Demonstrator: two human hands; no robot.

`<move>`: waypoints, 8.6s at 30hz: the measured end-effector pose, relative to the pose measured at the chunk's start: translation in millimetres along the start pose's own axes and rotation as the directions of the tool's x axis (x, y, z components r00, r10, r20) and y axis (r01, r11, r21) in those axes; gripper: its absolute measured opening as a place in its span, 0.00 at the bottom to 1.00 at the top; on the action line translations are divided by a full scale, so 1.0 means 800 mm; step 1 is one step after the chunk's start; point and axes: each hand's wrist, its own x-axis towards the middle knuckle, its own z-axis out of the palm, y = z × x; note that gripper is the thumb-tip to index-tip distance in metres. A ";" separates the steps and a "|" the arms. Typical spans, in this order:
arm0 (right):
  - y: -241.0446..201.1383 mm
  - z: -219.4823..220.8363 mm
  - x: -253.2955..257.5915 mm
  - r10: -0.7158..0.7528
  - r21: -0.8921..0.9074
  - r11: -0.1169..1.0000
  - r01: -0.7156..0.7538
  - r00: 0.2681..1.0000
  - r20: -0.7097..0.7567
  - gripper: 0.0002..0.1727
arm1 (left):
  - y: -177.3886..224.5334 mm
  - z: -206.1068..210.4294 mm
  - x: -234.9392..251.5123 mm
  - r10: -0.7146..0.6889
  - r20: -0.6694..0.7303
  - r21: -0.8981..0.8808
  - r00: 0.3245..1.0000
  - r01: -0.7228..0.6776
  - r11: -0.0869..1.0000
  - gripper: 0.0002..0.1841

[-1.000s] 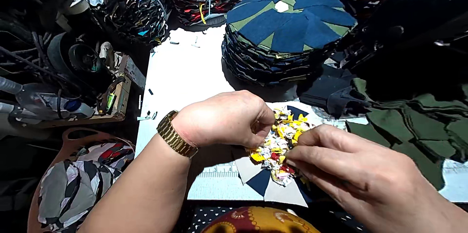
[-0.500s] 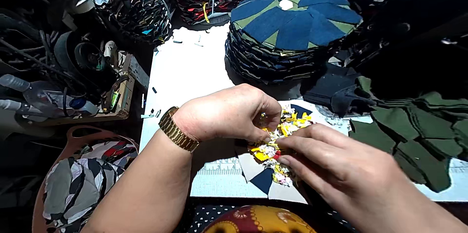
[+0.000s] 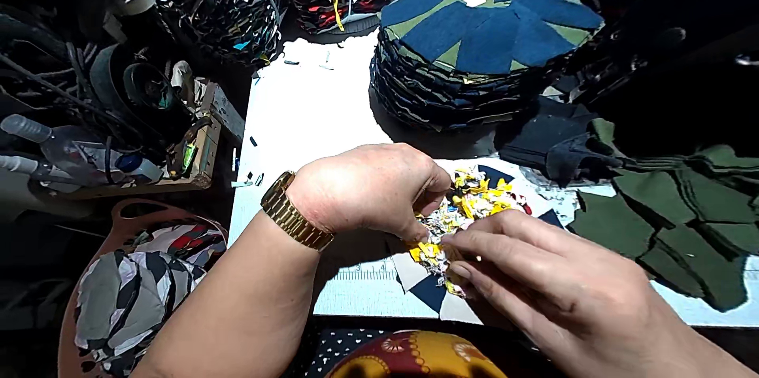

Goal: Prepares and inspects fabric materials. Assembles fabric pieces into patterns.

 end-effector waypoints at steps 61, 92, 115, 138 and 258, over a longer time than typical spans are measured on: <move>0.012 -0.010 -0.032 -0.049 0.004 0.999 0.049 0.996 0.076 0.11 | 0.015 0.014 0.008 0.095 0.048 0.060 0.994 -0.098 0.993 0.11; 0.050 -0.044 0.019 0.239 -0.101 0.958 -0.268 0.943 -0.233 0.11 | -0.006 0.031 0.025 0.223 -0.464 0.187 0.857 -0.151 0.971 0.08; 0.043 -0.046 -0.009 0.355 -0.003 0.932 -0.363 0.914 -0.196 0.06 | 0.006 0.041 0.029 0.348 -0.299 0.238 0.889 -0.284 0.929 0.08; 0.025 -0.030 -0.021 0.168 -0.130 0.974 -0.185 0.977 -0.130 0.15 | 0.026 0.029 0.009 0.318 -0.097 0.136 0.943 -0.304 0.943 0.04; 0.045 -0.013 0.046 0.029 -0.206 0.977 -0.047 0.996 -0.090 0.12 | -0.024 0.012 0.013 -0.009 -0.321 0.122 0.947 0.050 0.991 0.06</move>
